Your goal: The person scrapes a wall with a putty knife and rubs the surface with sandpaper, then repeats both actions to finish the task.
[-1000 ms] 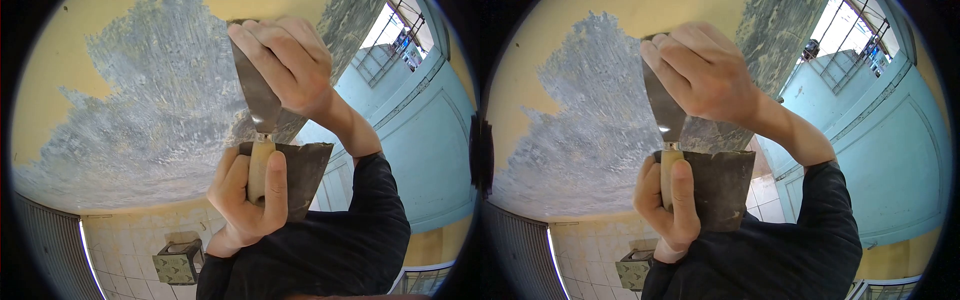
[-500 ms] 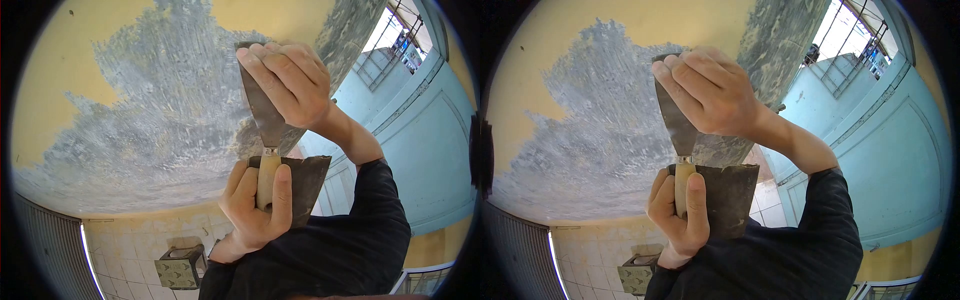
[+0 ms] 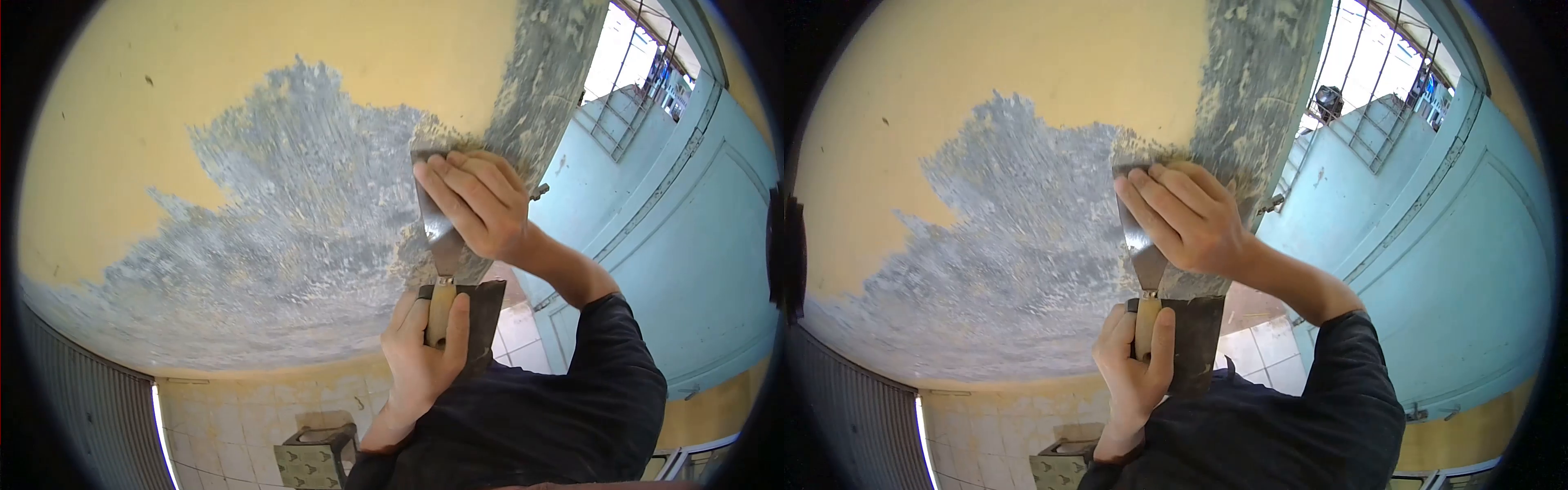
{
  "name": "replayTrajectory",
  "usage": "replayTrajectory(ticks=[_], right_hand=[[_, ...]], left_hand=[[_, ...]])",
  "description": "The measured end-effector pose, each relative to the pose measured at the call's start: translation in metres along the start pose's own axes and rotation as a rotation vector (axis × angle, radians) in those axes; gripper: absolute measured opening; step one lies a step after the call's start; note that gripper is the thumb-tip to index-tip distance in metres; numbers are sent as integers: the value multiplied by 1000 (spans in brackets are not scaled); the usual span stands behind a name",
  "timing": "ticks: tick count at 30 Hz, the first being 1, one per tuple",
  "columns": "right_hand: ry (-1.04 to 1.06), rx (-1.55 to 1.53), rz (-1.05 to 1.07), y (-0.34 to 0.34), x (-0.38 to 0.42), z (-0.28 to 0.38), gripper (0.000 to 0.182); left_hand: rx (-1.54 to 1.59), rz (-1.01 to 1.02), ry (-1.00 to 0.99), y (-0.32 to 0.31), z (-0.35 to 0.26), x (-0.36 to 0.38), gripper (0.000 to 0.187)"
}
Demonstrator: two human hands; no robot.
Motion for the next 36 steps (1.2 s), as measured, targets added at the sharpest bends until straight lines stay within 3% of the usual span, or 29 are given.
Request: replayTrajectory(ticks=[2,4,6,7,8,9,11,13,14,16,19,20,23,27,29,33,35,36], right_hand=[[-38,-32,-32,9,10,5,38],[-227,-25,-107,25,21,5,39],[-356,-48,-168,35,40,22,39],[-564,-210,-198,37,55,23,38],[-769,-381,-225,35,74,27,38],[-891,-546,-152,26,89,38,40],[-1013,-719,-87,16,108,68,44],[-1436,-1258,79,-16,138,103,46],[-1445,-1261,71,-17,143,108,46],[-1635,-1865,227,-38,154,152,45],[-1664,-2129,366,-43,162,190,45],[-1663,-2124,361,-41,162,195,45],[-1660,-2099,617,-35,157,221,47],[-1830,-2064,586,-32,159,237,57],[-1544,-2049,381,-33,151,235,55],[-1516,-1990,440,-47,182,261,52],[-1694,-1891,561,-47,195,255,47],[-1662,-1892,572,-42,187,241,47]], left_hand=[[-38,-29,-10,4,7,1,30],[-105,-27,-51,10,25,11,28],[-90,-128,-62,23,49,27,37],[-104,-123,-81,27,60,41,37],[-46,-140,86,36,86,58,37],[11,-159,255,44,105,72,39],[48,-224,320,53,107,87,44],[130,-302,429,61,118,109,51],[121,-294,429,63,122,114,51],[124,-283,459,67,126,124,47],[129,-187,522,65,122,129,40],[131,-184,517,67,125,132,40],[139,-130,474,65,135,140,26],[58,-177,407,71,133,152,21],[-12,-151,403,71,128,159,19],[-184,-190,386,74,109,160,18],[-215,-257,434,81,115,167,20],[-210,-282,421,80,113,165,20]])
Point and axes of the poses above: each hand's wrist, its own x-axis away from the middle knuckle, its own y-axis out of the back of the hand, z = x × y, the point moved 8 cm from there along -x, towards the middle knuckle, and after that the axes turned 8 degrees about -x, right-handed, at the moved point
